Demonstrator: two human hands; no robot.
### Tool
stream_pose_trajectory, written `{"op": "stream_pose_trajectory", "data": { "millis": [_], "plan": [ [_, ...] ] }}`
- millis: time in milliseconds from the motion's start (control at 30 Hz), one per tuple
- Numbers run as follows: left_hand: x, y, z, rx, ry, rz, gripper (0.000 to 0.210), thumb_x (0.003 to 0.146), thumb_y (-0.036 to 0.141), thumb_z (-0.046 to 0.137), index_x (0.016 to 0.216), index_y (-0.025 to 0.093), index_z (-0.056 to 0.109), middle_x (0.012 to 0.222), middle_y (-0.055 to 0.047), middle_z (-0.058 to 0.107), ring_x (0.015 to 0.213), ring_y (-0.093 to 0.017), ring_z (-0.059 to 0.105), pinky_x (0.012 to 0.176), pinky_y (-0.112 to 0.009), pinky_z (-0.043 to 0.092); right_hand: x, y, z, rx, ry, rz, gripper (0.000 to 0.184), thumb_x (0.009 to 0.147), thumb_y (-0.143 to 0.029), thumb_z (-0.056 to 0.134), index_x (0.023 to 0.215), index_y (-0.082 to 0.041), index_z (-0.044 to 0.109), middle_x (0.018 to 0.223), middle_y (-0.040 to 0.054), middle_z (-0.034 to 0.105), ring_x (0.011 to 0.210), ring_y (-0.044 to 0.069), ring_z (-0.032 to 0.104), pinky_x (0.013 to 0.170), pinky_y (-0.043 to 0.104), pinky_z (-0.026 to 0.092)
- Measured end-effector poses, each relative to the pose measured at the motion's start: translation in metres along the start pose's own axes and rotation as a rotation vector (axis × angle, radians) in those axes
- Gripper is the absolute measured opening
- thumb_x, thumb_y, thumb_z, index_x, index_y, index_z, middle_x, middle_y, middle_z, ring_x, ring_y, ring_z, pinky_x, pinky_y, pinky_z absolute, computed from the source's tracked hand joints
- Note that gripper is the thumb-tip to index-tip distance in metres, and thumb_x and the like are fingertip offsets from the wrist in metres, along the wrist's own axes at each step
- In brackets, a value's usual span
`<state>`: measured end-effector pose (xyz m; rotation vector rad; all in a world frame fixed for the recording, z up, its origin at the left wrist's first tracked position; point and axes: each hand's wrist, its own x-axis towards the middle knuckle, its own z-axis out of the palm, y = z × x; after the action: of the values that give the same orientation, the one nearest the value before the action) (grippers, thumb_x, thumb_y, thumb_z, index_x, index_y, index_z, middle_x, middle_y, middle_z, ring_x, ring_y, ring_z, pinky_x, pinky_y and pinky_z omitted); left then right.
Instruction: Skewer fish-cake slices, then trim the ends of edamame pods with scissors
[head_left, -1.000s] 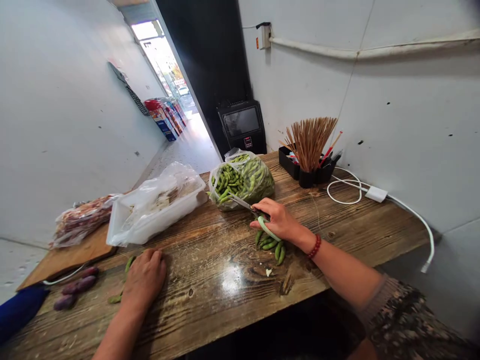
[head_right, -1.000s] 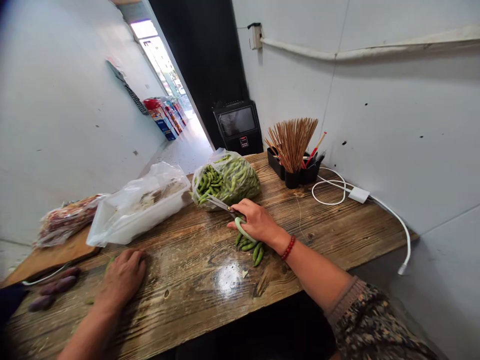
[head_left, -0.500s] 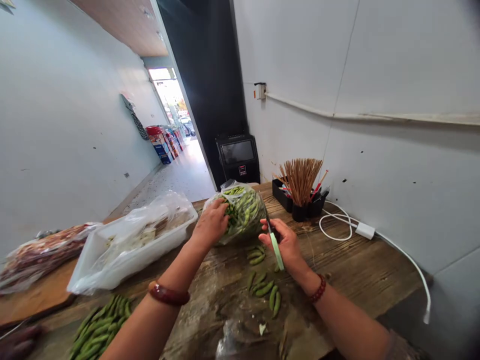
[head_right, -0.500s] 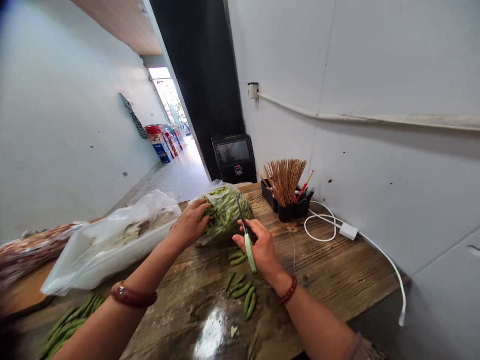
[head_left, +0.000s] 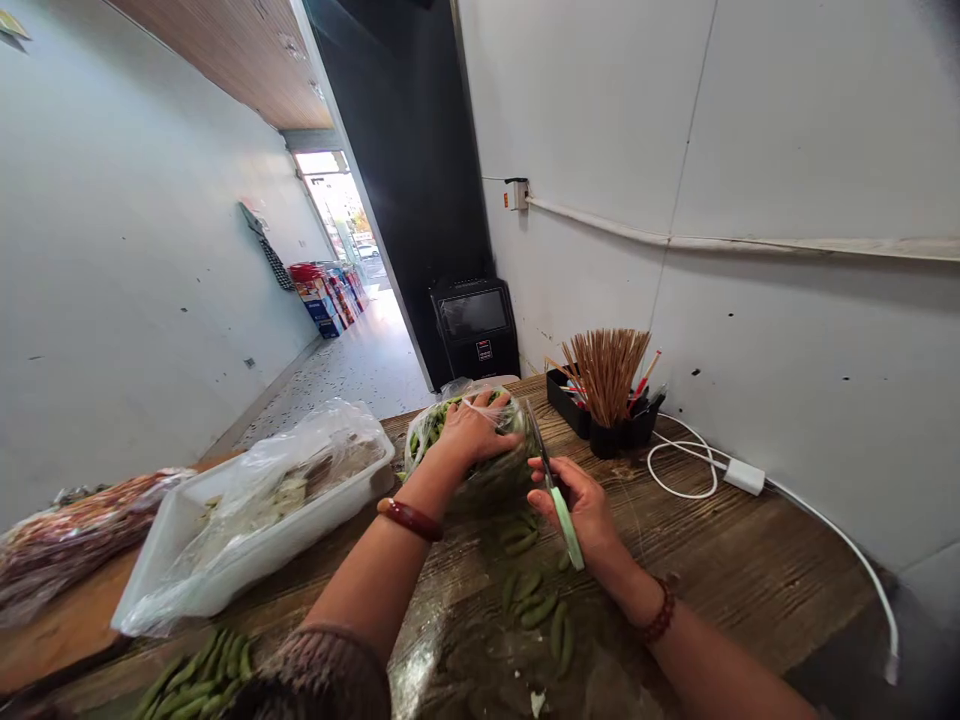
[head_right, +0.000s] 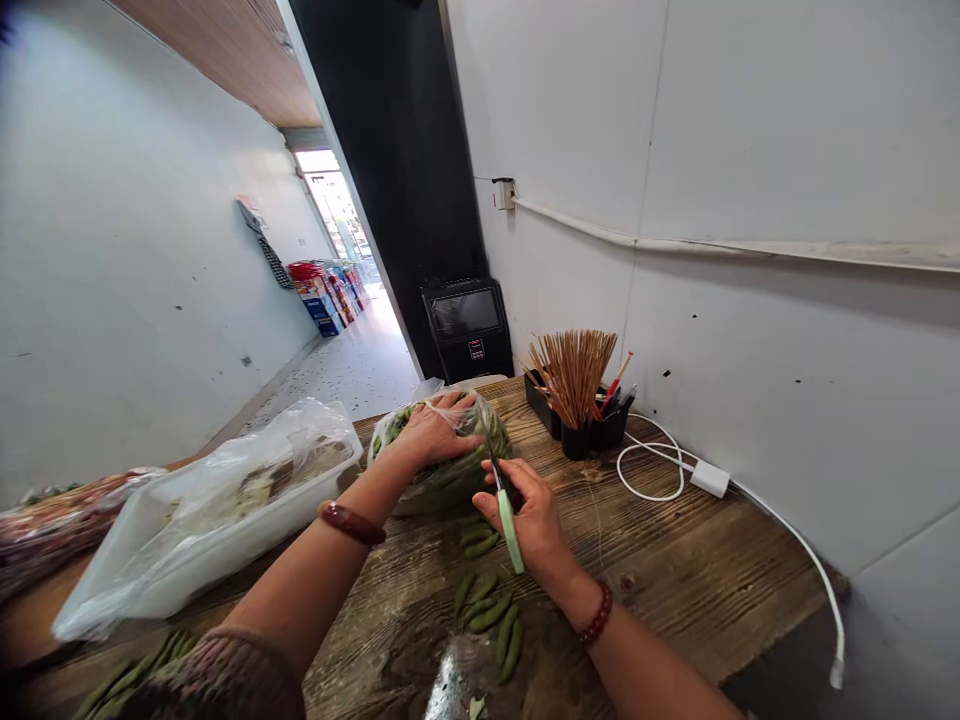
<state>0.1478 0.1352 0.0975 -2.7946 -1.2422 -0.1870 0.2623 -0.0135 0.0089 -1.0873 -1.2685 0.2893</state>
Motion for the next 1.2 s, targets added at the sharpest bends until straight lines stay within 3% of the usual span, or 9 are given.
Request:
{"op": "stream_pose_trajectory", "data": {
  "millis": [167,500,767,967,1200],
  "plan": [
    [-0.003,-0.006,-0.009,0.025,-0.012,0.059,0.073,0.07,0.038,0.061,0.141,0.032,0.041,0.144,-0.007,0.047,0.124,-0.036,0.047,0.1,-0.053,0.039,-0.002,0.0,0.001,0.009,-0.009,0.007,0.027,0.08,-0.03,0.07,0.105,-0.021,0.069,0.09,0.0066,0.068,0.078,0.019,0.067,0.07,0.031,0.057],
    [0.003,-0.01,0.0,-0.009,-0.061,-0.076,0.082,0.067,0.054,0.064,0.141,0.033,0.039,0.15,-0.009,0.04,0.128,-0.043,0.041,0.1,-0.062,0.034,0.0,-0.002,0.0,-0.02,-0.007,-0.001,0.027,0.08,-0.031,0.068,0.105,-0.02,0.068,0.087,0.0067,0.068,0.076,0.019,0.067,0.068,0.03,0.056],
    [-0.005,-0.012,0.0,0.004,-0.013,-0.031,0.063,0.072,0.046,0.062,0.133,0.035,0.049,0.135,-0.006,0.055,0.116,-0.033,0.053,0.097,-0.049,0.042,-0.005,0.003,0.001,-0.033,-0.025,0.015,0.028,0.081,-0.034,0.068,0.106,-0.021,0.069,0.088,0.0068,0.068,0.077,0.02,0.067,0.067,0.031,0.057],
    [0.0,-0.01,0.005,-0.034,-0.083,-0.08,0.074,0.067,0.049,0.066,0.138,0.035,0.046,0.14,-0.008,0.051,0.118,-0.039,0.052,0.095,-0.053,0.043,-0.009,0.006,0.001,-0.026,-0.047,0.033,0.03,0.08,-0.035,0.069,0.107,-0.022,0.068,0.089,0.0064,0.068,0.077,0.02,0.066,0.068,0.031,0.056],
    [0.002,-0.002,0.005,-0.054,-0.008,-0.084,0.054,0.072,0.035,0.063,0.125,0.028,0.059,0.129,-0.011,0.058,0.111,-0.035,0.057,0.091,-0.044,0.047,-0.006,0.005,0.001,-0.052,-0.054,0.025,0.031,0.08,-0.035,0.07,0.108,-0.021,0.068,0.089,0.0068,0.068,0.079,0.02,0.066,0.069,0.031,0.055]
  ]
}}
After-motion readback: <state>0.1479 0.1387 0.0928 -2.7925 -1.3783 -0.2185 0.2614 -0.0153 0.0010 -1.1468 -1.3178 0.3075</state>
